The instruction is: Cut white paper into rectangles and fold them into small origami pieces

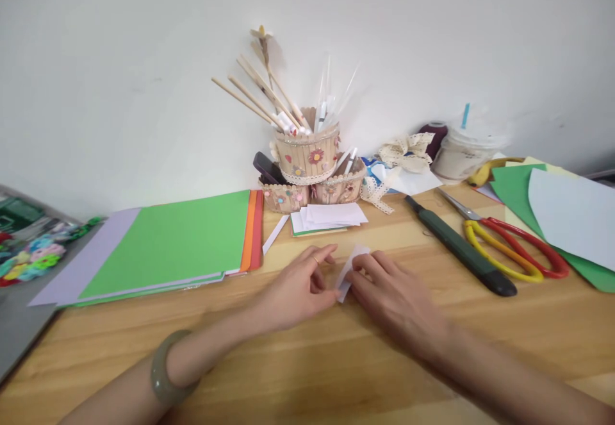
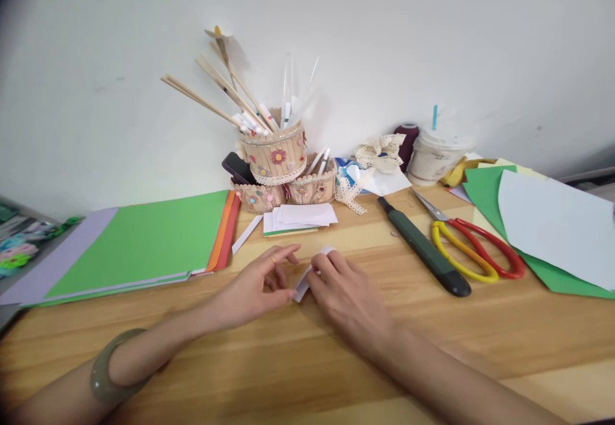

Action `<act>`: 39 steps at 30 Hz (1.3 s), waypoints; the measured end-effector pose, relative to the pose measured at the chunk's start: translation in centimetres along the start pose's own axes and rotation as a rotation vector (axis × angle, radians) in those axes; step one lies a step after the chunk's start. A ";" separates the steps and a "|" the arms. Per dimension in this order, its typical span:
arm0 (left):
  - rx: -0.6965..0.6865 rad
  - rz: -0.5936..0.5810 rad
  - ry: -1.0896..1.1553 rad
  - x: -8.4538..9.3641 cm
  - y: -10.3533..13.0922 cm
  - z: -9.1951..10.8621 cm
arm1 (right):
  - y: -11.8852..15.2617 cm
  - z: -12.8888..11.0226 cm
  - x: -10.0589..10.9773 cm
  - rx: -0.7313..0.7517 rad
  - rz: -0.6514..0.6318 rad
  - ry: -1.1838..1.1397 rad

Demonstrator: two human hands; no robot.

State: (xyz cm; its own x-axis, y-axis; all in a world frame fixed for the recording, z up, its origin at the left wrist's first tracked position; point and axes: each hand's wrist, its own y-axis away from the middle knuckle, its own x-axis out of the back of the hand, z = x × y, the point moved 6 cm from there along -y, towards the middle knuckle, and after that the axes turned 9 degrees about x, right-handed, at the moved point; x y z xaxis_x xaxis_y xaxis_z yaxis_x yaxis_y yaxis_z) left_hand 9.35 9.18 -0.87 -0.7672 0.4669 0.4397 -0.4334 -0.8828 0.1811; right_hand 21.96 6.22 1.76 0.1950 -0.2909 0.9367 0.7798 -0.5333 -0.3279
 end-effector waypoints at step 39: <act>-0.086 0.180 -0.078 0.4 -0.1 0.5 | -0.5 0.3 -0.2 0.197 0.051 -0.265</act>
State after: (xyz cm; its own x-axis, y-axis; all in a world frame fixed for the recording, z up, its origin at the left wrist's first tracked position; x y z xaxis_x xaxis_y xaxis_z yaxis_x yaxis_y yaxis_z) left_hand 9.31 9.41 -0.26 -0.7982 0.2937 0.5258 -0.3339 -0.9424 0.0196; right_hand 21.71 6.76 1.76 0.3646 -0.0833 0.9274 0.8598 -0.3523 -0.3697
